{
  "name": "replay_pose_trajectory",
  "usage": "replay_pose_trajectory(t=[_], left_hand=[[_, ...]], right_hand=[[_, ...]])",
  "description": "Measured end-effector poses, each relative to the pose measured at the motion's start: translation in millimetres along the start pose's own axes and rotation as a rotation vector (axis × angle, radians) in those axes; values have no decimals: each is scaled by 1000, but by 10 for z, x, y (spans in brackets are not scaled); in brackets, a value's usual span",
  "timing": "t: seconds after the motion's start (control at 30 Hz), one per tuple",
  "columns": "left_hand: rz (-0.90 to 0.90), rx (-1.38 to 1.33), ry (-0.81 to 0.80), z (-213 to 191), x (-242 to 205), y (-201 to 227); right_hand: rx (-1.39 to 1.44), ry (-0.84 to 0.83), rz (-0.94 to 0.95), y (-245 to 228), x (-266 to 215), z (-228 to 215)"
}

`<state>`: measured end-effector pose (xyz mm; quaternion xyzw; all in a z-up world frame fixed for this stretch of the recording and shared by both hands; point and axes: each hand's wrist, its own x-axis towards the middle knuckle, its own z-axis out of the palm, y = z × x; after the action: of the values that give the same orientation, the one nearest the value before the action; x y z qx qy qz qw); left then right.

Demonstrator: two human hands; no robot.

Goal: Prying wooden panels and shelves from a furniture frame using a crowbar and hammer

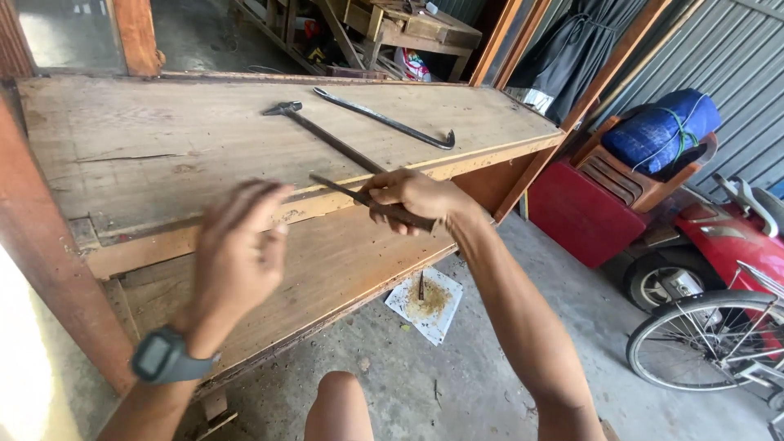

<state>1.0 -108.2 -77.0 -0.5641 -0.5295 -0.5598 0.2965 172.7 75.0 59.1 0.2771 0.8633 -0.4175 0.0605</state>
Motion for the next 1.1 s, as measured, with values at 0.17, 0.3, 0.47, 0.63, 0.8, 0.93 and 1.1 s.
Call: replay_pose_trajectory(t=[0.17, 0.3, 0.47, 0.63, 0.8, 0.93, 1.1], left_hand=[[108, -154, -214, 517, -110, 570], [210, -110, -306, 880, -373, 685], [335, -9, -163, 1086, -414, 605], [434, 61, -72, 1297, -562, 388], [469, 112, -12, 1214, -468, 405], [493, 149, 34, 1140, -339, 463], [438, 176, 48, 1319, -223, 319]], right_hand=[[601, -116, -133, 1083, 431, 363], [722, 98, -241, 1244, 572, 709], [1192, 102, -111, 1299, 577, 835], [1418, 162, -195, 1324, 688, 945], [1405, 180, -131, 1227, 754, 910], [1278, 242, -123, 1248, 806, 879], [569, 778, -300, 1167, 632, 710]])
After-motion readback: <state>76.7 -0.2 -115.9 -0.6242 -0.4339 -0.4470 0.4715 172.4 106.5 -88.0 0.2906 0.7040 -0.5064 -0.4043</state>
